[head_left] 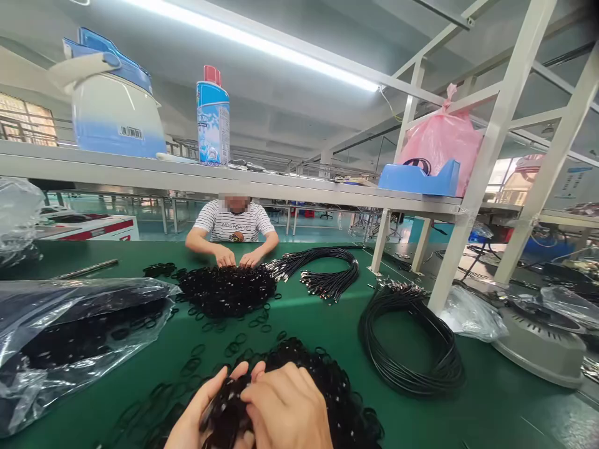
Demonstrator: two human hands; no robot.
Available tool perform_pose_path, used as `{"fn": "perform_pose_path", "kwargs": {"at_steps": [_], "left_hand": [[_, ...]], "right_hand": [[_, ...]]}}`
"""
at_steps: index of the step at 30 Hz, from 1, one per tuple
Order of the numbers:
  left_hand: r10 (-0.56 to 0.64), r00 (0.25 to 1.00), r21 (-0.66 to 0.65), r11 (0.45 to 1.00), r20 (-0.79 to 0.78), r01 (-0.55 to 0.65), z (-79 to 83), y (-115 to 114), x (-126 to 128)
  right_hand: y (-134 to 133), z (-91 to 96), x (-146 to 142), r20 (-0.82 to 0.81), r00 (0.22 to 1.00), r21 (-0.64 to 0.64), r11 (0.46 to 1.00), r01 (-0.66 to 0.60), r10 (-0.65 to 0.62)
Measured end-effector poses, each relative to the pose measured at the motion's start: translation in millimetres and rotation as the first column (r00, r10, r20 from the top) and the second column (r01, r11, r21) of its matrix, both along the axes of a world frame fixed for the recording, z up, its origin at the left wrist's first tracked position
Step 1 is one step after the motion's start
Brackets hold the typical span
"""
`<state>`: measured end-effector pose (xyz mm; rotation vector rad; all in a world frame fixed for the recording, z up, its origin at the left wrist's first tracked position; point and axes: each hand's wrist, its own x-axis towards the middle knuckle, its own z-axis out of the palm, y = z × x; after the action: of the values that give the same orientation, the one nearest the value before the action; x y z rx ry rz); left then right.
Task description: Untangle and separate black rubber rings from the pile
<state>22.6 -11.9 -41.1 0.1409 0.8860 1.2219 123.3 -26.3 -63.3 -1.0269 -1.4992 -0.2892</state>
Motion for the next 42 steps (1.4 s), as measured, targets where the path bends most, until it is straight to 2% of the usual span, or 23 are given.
{"fn": "perform_pose_path", "kwargs": {"at_steps": [3,5,7,10,12,15,18,22,24,28,34,38,42], "left_hand": [[0.042,0.999,-0.002,0.999,0.007,-0.042,7.7,-7,4],[0.063,0.998,0.009,0.998,0.029,-0.063,10.6,-11,5],[0.068,0.997,0.017,0.998,0.033,-0.068,11.3,-13,6],[0.041,0.999,0.008,0.999,0.023,-0.041,10.2,-13,5],[0.025,1.0,-0.004,1.0,0.004,-0.025,9.1,-14,5],[-0.03,0.996,0.01,0.999,-0.081,0.031,8.0,-16,4],[-0.156,0.967,0.087,0.98,-0.201,0.177,8.9,-19,6],[-0.255,0.921,0.183,0.931,-0.295,0.317,13.7,-21,9],[-0.304,0.895,0.214,0.899,-0.327,0.383,16.3,-18,9],[-0.295,0.865,0.273,0.864,-0.406,0.423,20.0,-9,8],[-0.288,0.814,0.297,0.828,-0.504,0.476,20.9,-3,14],[-0.269,0.741,0.257,0.82,-0.615,0.512,19.7,-5,20],[-0.274,0.658,0.221,0.794,-0.701,0.566,17.3,-7,20]], "right_hand": [[-11,14.9,15,-0.062,0.985,-0.181,0.969,-0.17,0.161],[-18,26.5,23,-0.153,0.962,-0.334,0.905,-0.264,0.224],[-21,36.1,29,-0.298,0.925,-0.441,0.826,-0.352,0.235],[-20,42.4,34,-0.504,0.838,-0.5,0.721,-0.48,0.208],[-18,42.3,36,-0.577,0.792,-0.489,0.693,-0.53,0.199],[-16,41.0,37,-0.6,0.772,-0.472,0.688,-0.552,0.209],[-19,41.3,38,-0.543,0.808,-0.483,0.702,-0.524,0.229],[-24,42.4,38,-0.321,0.926,-0.493,0.8,-0.343,0.199],[-24,43.5,40,-0.239,0.954,-0.482,0.831,-0.278,0.181],[-19,50.3,54,-0.306,0.94,-0.48,0.827,-0.292,0.154],[-15,65.6,90,-0.329,0.939,-0.422,0.873,-0.244,0.104],[-17,70.2,97,-0.211,0.971,-0.459,0.866,-0.2,0.112],[-20,71.7,91,-0.149,0.979,-0.584,0.786,-0.201,0.14]]}}
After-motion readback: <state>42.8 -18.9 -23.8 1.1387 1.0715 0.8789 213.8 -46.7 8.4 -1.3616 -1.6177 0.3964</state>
